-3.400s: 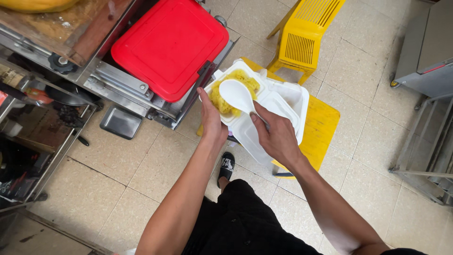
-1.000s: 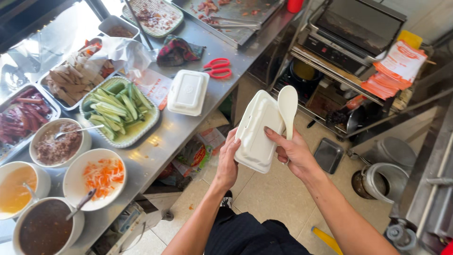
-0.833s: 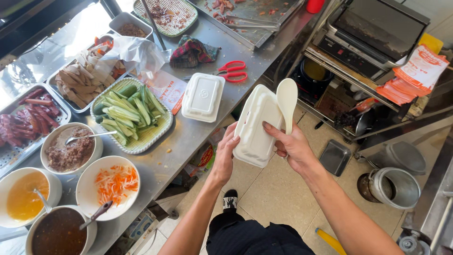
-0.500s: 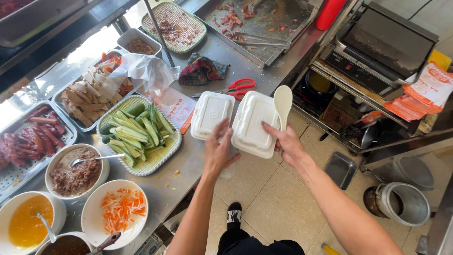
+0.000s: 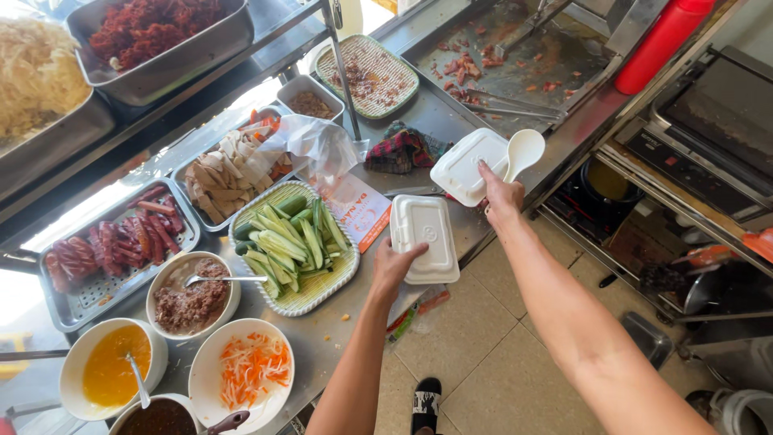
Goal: The person scoops pomegranate seeds into plastic cups using a slotted spoon, then scoops yellow rice from a container into a foam takeaway box.
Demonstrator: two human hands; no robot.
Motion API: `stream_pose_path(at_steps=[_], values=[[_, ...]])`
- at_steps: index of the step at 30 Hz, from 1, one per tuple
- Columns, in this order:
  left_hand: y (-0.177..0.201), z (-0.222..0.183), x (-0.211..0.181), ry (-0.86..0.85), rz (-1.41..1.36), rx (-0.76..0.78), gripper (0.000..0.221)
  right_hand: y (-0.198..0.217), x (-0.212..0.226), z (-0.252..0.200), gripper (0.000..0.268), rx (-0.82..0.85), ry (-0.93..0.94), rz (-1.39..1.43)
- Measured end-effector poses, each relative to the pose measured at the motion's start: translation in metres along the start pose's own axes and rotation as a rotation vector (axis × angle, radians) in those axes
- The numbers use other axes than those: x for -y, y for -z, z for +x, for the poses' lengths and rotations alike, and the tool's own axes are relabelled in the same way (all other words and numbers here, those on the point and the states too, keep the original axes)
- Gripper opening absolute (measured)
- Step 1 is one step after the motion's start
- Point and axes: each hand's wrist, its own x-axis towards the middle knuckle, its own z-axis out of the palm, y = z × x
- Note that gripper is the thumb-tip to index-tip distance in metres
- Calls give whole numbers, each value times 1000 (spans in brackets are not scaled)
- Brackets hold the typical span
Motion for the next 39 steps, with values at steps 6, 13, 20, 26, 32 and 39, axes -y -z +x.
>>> stream_pose_path(at_steps=[6, 13, 20, 26, 32, 39], values=[[16, -54, -9, 53, -606, 323, 79, 35, 14, -17, 51, -15, -59, -98], [-54, -103, -54, 345, -1042, 692, 64, 165, 61, -193, 47, 387, -73, -74], [-201, -186, -56, 572, -985, 1158, 66, 328, 108, -283, 41, -31, 46, -78], [-319, -286, 3, 608, -645, 1251, 76, 445, 106, -360, 52, -384, 106, -336], [-426, -445, 52, 548, -568, 1540, 68, 578, 86, -469, 96, -455, 561, -722], [-479, -642, 41, 928, -611, 1750, 76, 760, -33, -600, 35, -708, 482, 491]])
